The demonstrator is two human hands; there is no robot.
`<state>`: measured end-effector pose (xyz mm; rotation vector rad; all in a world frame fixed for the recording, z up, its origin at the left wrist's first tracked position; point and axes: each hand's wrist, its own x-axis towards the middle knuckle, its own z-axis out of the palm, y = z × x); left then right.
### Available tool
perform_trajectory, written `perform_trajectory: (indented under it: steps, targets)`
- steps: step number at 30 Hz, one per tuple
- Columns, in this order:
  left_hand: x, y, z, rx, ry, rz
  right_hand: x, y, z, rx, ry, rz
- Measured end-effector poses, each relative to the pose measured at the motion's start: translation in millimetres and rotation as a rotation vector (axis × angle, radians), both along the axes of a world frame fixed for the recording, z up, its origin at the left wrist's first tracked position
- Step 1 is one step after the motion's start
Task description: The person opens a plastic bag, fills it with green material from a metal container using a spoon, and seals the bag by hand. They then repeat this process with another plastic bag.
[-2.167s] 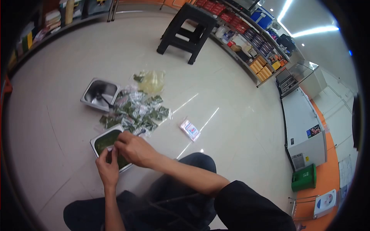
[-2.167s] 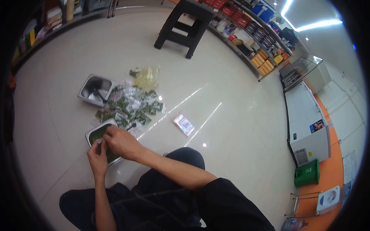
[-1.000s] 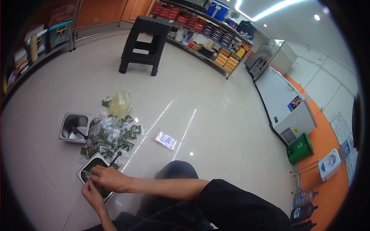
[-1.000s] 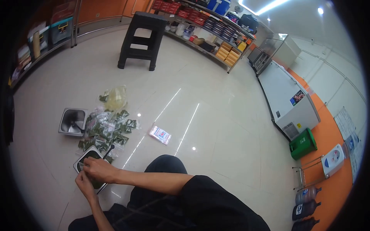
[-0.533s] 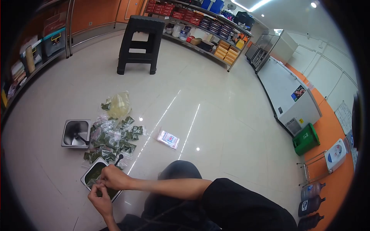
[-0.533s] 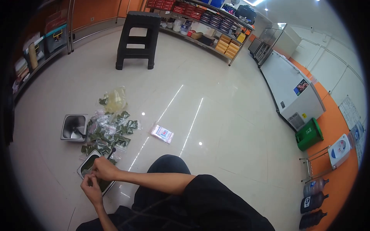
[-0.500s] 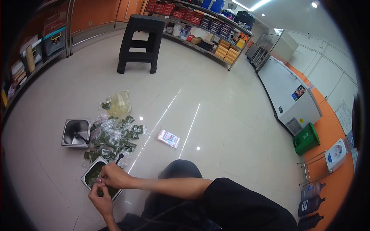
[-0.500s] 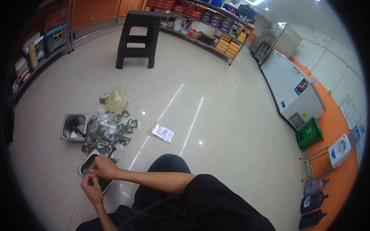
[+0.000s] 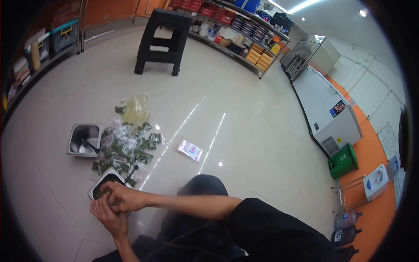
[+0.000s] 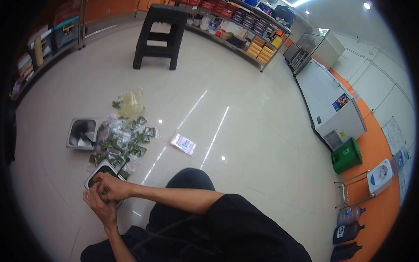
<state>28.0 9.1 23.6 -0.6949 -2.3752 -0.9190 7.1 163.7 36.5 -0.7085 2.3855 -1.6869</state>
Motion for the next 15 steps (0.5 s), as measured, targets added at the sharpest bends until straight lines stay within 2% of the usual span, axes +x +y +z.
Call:
perform_trajectory:
  steps: [4,6,8,10,11,12,13,14,15]
  targets:
    - [1,-1,-1,-0.044,0.024,0.038,4,-1,1,0.116,0.042,0.010]
    - [0,1,-6,-0.042,0.060,0.045,1,3,5,0.115,-0.134,0.100]
    - [-5,0,-7,-0.041,0.091,0.045,-7,4,14,0.198,-0.080,0.121]
    - [-8,-6,-14,0.042,-0.033,0.145,-14,14,21,-0.082,-0.217,0.125]
    - [-12,-10,-15,0.041,-0.048,0.211,-21,19,19,-0.072,-0.104,0.041]
    - [-15,-13,-13,0.028,-0.076,0.289,-27,26,27,-0.143,-0.216,0.005]
    - [-18,-10,-8,0.183,-0.220,0.328,-32,32,8,-0.055,-0.074,-0.204]
    - [-21,-17,-6,0.310,-0.368,0.409,-35,38,-18,0.177,0.275,-0.337]
    - [-20,-23,-2,0.451,-0.366,0.372,-32,41,-23,0.319,0.396,-0.384]
